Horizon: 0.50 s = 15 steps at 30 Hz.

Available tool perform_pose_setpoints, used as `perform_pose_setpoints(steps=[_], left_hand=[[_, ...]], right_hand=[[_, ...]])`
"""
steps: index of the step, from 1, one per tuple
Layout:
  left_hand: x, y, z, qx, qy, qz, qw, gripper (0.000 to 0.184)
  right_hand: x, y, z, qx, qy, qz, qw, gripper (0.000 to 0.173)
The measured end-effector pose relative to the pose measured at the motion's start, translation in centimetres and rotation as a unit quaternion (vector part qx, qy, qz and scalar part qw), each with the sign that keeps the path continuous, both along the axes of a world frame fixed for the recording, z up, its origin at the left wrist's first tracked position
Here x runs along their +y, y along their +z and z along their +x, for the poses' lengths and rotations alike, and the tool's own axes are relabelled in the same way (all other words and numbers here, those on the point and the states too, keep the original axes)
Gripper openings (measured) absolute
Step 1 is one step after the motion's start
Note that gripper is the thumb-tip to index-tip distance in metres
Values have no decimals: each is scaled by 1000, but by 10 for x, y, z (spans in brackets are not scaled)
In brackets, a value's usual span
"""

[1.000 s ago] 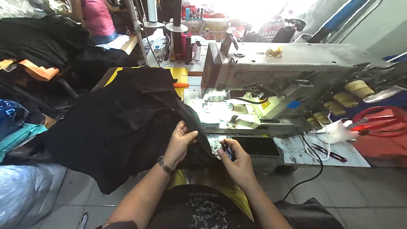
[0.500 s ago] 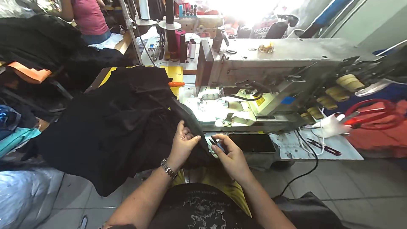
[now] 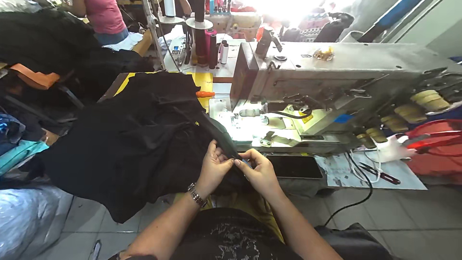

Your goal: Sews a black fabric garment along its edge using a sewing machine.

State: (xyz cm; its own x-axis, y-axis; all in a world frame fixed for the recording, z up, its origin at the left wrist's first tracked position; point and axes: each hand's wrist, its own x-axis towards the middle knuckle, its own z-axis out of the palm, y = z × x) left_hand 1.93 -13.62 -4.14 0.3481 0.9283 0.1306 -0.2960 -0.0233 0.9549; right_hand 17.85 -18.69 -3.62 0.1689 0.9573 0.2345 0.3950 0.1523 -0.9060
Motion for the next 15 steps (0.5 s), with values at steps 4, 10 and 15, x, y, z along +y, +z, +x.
perform_pose_setpoints(steps=[4, 10, 15], left_hand=[[1, -1, 0, -6, -2, -1, 1000, 76], [4, -2, -2, -28, 17, 12, 999, 68], [6, -2, -4, -30, 11, 21, 999, 70]], right_hand=[[1, 1, -3, 68, 7, -10, 998, 15], [0, -3, -4, 102, 2, -16, 995, 9], [5, 1, -9, 104, -7, -16, 994, 17]])
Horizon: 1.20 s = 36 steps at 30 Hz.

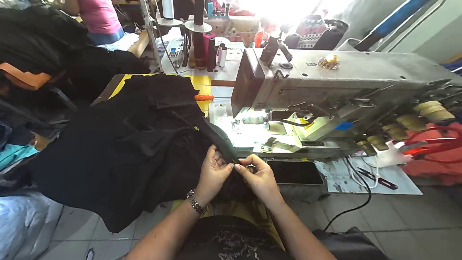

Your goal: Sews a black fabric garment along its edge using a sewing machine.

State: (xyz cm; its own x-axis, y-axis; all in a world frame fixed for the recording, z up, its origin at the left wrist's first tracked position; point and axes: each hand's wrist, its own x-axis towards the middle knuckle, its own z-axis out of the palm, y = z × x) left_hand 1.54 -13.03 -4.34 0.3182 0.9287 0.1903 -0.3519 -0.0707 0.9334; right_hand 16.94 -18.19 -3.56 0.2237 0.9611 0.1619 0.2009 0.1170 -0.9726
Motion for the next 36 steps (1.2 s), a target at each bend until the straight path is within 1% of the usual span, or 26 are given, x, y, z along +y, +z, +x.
perform_pose_setpoints(steps=[3, 7, 9, 11, 14, 17, 21, 24, 26, 29, 36], left_hand=[[-1, 1, 0, 1, -8, -1, 1000, 71], [1, 1, -2, 5, -1, 3, 1000, 70], [2, 0, -4, 7, 13, 14, 1000, 67], [4, 0, -4, 10, 20, 17, 1000, 69], [3, 1, -5, 8, 12, 5, 1000, 71], [2, 0, -5, -6, 1, -6, 1000, 71], [1, 1, -5, -19, -7, -13, 1000, 70], [0, 1, -5, -17, -10, -11, 1000, 71], [1, 2, -5, -18, -8, -12, 1000, 71], [0, 3, -5, -18, -7, -19, 1000, 69], [2, 6, -3, -26, -15, -39, 999, 72]], right_hand=[[3, 1, -2, 9, -1, 0, 1000, 18], [4, 0, -2, 30, 8, 10, 999, 8], [2, -2, -2, 37, 9, 9, 999, 8], [2, -2, -1, 34, 12, 0, 999, 10], [1, 0, 0, 41, 25, -23, 999, 19], [1, 2, 0, 80, 40, -36, 995, 18], [1, 4, -3, 160, 52, -41, 985, 11], [0, 1, -2, 169, 59, -32, 983, 7], [-1, 2, 0, 161, 62, -36, 984, 10], [-5, 5, 5, 159, 78, -69, 982, 20], [-9, 3, 12, 160, 80, -75, 981, 20]])
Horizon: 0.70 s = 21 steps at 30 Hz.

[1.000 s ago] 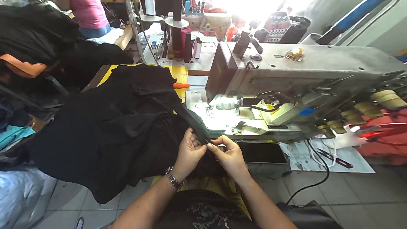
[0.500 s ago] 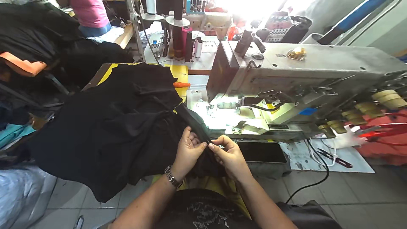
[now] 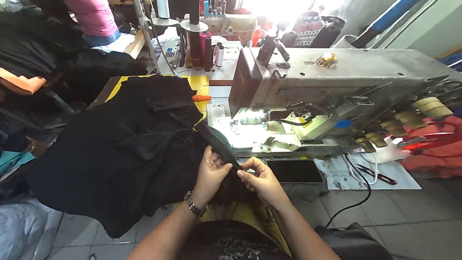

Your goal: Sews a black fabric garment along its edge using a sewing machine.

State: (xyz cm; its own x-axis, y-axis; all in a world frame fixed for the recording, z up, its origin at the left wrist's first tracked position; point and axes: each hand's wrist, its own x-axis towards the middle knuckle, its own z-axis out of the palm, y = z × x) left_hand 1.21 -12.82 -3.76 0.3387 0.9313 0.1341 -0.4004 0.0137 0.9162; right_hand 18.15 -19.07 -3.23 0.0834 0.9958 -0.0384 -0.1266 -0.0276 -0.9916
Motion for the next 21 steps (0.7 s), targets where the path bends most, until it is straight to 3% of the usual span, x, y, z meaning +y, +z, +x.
perform_pose_setpoints(steps=[8, 12, 14, 21], left_hand=[[2, -1, 4, 12, 18, 23, 999, 72], [6, 2, 1, 9, 41, 20, 999, 78], [7, 2, 1, 4, 37, 14, 999, 81], [5, 5, 6, 0, 7, 9, 1000, 102]], right_hand=[[-4, 4, 18, -61, -8, 15, 998, 21], [-5, 3, 32, -140, -89, 21, 986, 22], [-6, 2, 33, -114, -117, 27, 986, 20], [-14, -4, 8, -21, -35, 46, 998, 16]])
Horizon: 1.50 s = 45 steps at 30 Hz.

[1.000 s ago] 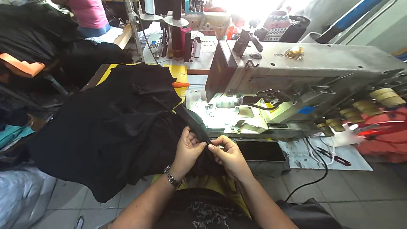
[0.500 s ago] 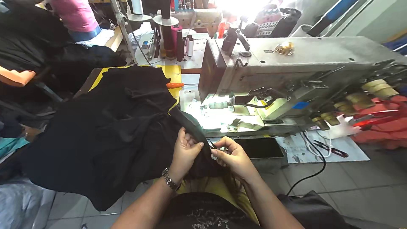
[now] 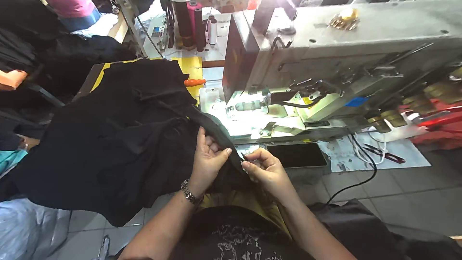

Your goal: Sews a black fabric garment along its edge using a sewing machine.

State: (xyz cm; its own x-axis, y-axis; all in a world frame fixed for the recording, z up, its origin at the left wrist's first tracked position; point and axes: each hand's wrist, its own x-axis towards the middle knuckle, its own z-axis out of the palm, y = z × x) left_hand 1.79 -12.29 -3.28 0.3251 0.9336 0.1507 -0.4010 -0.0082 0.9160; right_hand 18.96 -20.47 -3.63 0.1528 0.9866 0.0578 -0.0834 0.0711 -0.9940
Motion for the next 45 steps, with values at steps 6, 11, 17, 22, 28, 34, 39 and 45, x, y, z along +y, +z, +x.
perform_pose_setpoints(steps=[6, 11, 17, 22, 28, 34, 39, 45], left_hand=[[-3, -3, 0, 14, -19, 7, 1000, 108], [-1, -4, 1, 15, -24, 8, 1000, 107], [-2, -5, 2, 28, -25, 18, 999, 105], [-2, -7, 3, 20, -27, 15, 999, 107], [-3, -9, 1, 28, -35, 15, 999, 105], [-3, -9, -2, 36, -28, 30, 999, 100], [2, -4, -6, 45, 37, 27, 998, 79], [1, -5, -4, 24, 12, 34, 999, 81]], right_hand=[[4, -4, -4, 1, -8, -12, 1000, 13], [9, -2, -5, -2, -12, -22, 1000, 12], [19, 1, -10, -13, -18, -20, 1000, 12], [24, 3, -12, -1, -20, -24, 1000, 7], [25, 3, -14, 1, -29, -33, 999, 8], [29, 3, -16, -19, -26, -13, 999, 8], [29, 0, -20, -19, -20, -10, 1000, 9], [33, 8, -25, -7, -27, -14, 1000, 17]])
